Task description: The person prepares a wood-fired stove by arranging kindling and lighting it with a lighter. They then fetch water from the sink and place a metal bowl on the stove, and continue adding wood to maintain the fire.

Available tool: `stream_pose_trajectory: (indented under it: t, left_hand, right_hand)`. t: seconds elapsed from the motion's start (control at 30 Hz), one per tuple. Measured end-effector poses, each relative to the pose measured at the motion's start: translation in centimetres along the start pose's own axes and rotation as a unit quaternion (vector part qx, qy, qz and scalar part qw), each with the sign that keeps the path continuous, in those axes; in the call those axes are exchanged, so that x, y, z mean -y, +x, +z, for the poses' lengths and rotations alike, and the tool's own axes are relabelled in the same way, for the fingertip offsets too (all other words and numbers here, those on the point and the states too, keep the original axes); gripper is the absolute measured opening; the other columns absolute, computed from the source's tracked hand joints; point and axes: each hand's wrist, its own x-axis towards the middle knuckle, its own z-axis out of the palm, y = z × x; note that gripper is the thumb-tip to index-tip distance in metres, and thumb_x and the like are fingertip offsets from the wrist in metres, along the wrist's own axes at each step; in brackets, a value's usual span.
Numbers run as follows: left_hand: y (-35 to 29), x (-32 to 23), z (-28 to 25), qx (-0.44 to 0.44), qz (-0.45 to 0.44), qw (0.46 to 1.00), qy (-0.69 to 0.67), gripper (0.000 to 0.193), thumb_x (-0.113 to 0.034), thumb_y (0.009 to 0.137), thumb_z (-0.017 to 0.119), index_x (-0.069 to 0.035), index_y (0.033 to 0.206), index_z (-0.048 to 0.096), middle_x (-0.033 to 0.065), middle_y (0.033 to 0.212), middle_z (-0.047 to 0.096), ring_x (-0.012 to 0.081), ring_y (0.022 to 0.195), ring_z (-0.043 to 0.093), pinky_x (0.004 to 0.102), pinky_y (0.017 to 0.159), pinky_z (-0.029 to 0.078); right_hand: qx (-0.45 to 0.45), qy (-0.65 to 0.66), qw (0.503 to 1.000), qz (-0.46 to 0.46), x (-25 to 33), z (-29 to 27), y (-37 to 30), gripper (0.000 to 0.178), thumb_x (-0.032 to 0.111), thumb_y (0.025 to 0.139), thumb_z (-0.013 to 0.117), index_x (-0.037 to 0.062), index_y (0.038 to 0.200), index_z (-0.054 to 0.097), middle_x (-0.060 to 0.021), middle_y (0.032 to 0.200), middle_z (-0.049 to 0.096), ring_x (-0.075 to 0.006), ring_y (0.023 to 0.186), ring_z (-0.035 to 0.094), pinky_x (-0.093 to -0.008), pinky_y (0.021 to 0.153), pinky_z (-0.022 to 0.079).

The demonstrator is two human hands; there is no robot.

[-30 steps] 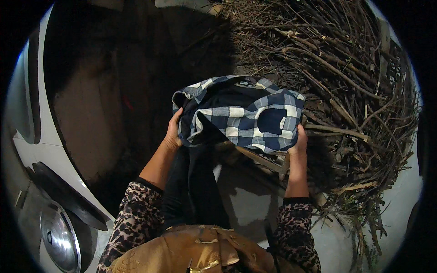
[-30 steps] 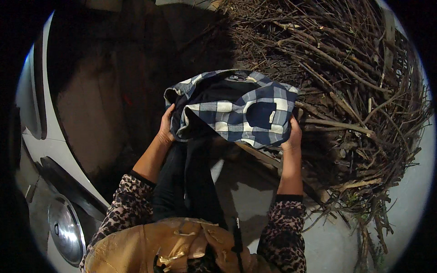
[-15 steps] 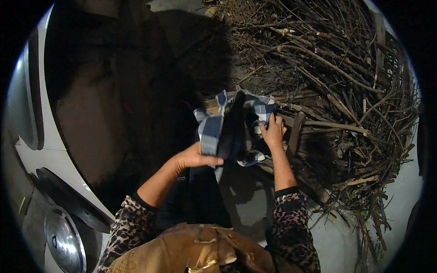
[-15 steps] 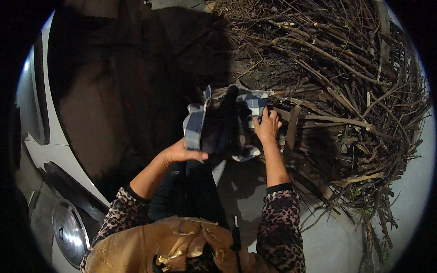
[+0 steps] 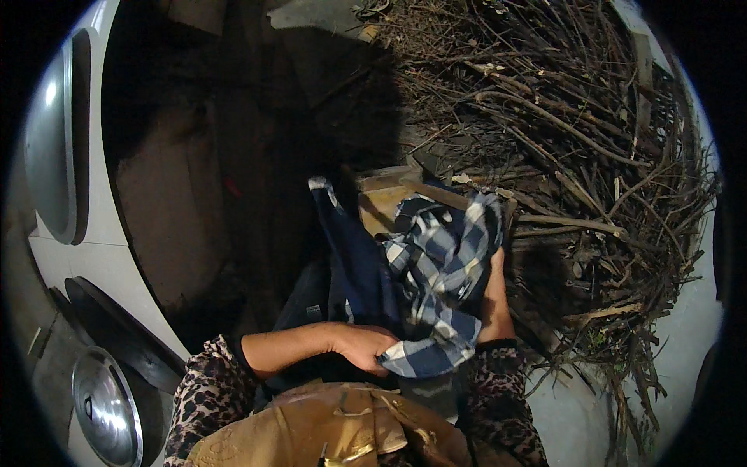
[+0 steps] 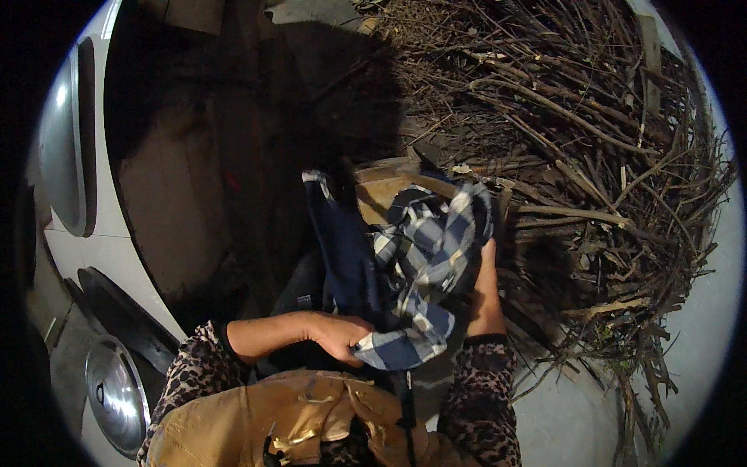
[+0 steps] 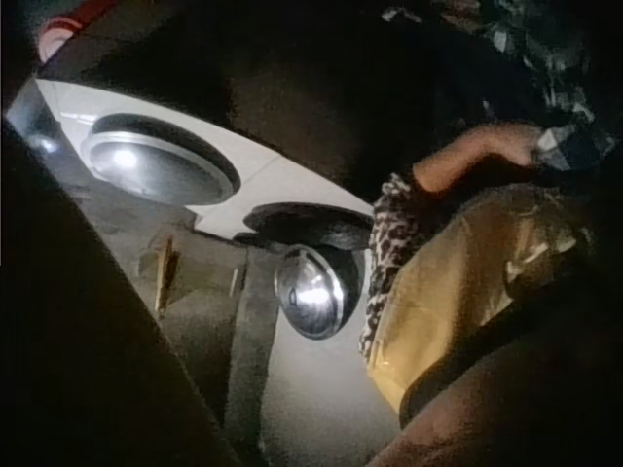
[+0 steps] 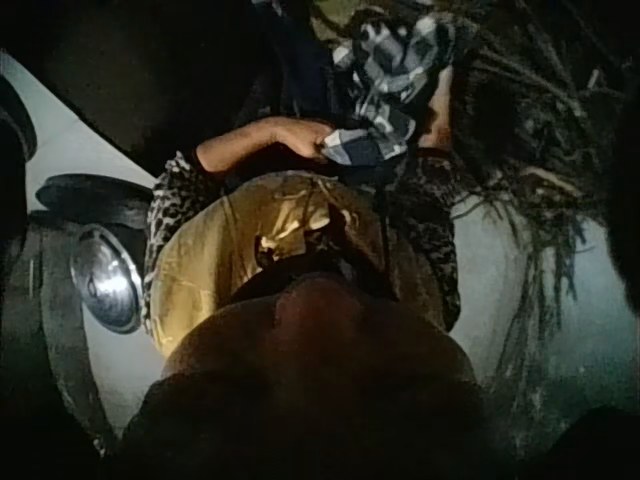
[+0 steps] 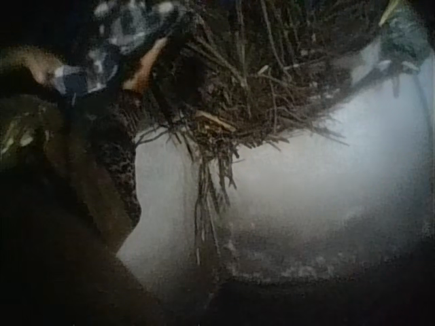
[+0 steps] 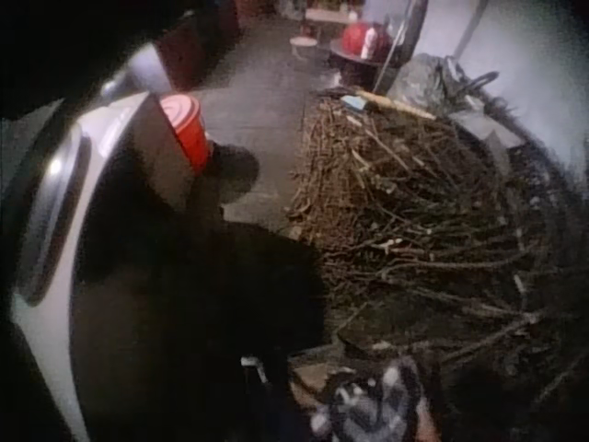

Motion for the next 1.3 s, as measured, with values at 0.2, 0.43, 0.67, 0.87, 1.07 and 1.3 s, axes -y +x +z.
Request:
stream_pose_trajectory:
  t: [0.2, 0.43, 0.67, 0.87, 1.07, 1.3]
  left_hand:
    - [-1.5, 3.6, -7.3, -0.443, -0.068, 0.778, 0.44, 0.059, -0.016, 0.069, 0.076, -0.006, 0.123, 0.054, 0.0163, 0.118, 0.051, 0.0339, 0.107, 0.05, 0.0435, 0.093, 0.039]
    - [0.8, 16.0, -7.0, -0.299, -0.04, 0.822, -0.484, 0.061, -0.04, 0.094, 0.057, -0.005, 0.142, 0.044, 0.0115, 0.142, 0.049, 0.0271, 0.129, 0.048, 0.041, 0.108, 0.038]
    - [-1.5, 12.9, -8.8, -0.315, 0.078, 0.671, -0.666, 0.059, -0.049, 0.097, 0.044, -0.005, 0.137, 0.05, 0.0093, 0.136, 0.055, 0.0268, 0.123, 0.054, 0.0425, 0.107, 0.041]
    - [-1.0, 16.7, -5.6, -0.322, 0.026, 0.581, -0.747, 0.052, -0.045, 0.095, 0.05, -0.007, 0.13, 0.056, 0.0099, 0.127, 0.06, 0.0255, 0.111, 0.06, 0.0363, 0.084, 0.054]
    - [4.0, 16.9, 4.0, -0.459, -0.269, 0.666, -0.523, 0.041, -0.028, 0.1, 0.048, -0.005, 0.134, 0.045, 0.006, 0.111, 0.061, 0.0168, 0.097, 0.061, 0.0278, 0.074, 0.052]
    - [0.1, 18.9, 3.6, -0.432, -0.174, 0.822, -0.327, 0.031, -0.017, 0.1, 0.051, -0.002, 0.128, 0.049, 0.0054, 0.102, 0.06, 0.0133, 0.092, 0.057, 0.0281, 0.083, 0.047]
  right_hand:
    - [0.095, -0.365, 0.926, -0.016, -2.0, -0.3, 0.5, 0.056, 0.044, 0.1, 0.042, 0.0063, 0.141, 0.044, -0.0103, 0.136, 0.051, -0.026, 0.121, 0.051, -0.0358, 0.103, 0.04]
    - [0.045, -0.56, 0.809, -0.174, -4.2, 1.5, 12.8, 0.059, 0.048, 0.101, 0.039, 0.0069, 0.142, 0.043, -0.0109, 0.141, 0.047, -0.0255, 0.128, 0.045, -0.0363, 0.107, 0.034]
    - [0.105, -0.449, 0.857, -0.229, -2.7, 6.4, 11.7, 0.063, 0.048, 0.101, 0.037, 0.0073, 0.148, 0.03, -0.011, 0.151, 0.035, -0.0257, 0.138, 0.034, -0.0355, 0.112, 0.027]
    - [0.209, -0.657, 0.706, -0.164, -8.4, 1.2, 5.9, 0.096, 0.039, 0.077, 0.077, -0.0003, 0.148, 0.025, -0.0238, 0.148, 0.036, -0.0341, 0.136, 0.038, -0.0384, 0.11, 0.033]
    - [0.079, -0.621, 0.768, 0.133, -5.1, -10.1, 5.6, 0.046, 0.018, 0.081, 0.07, -0.0013, 0.121, 0.06, -0.0052, 0.11, 0.066, -0.0173, 0.096, 0.061, -0.031, 0.09, 0.046]
    - [0.125, -0.57, 0.808, 0.083, -5.8, -11.5, 18.7, 0.051, 0.018, 0.083, 0.068, -0.0011, 0.128, 0.054, -0.0111, 0.116, 0.064, -0.0228, 0.1, 0.062, -0.0361, 0.09, 0.048]
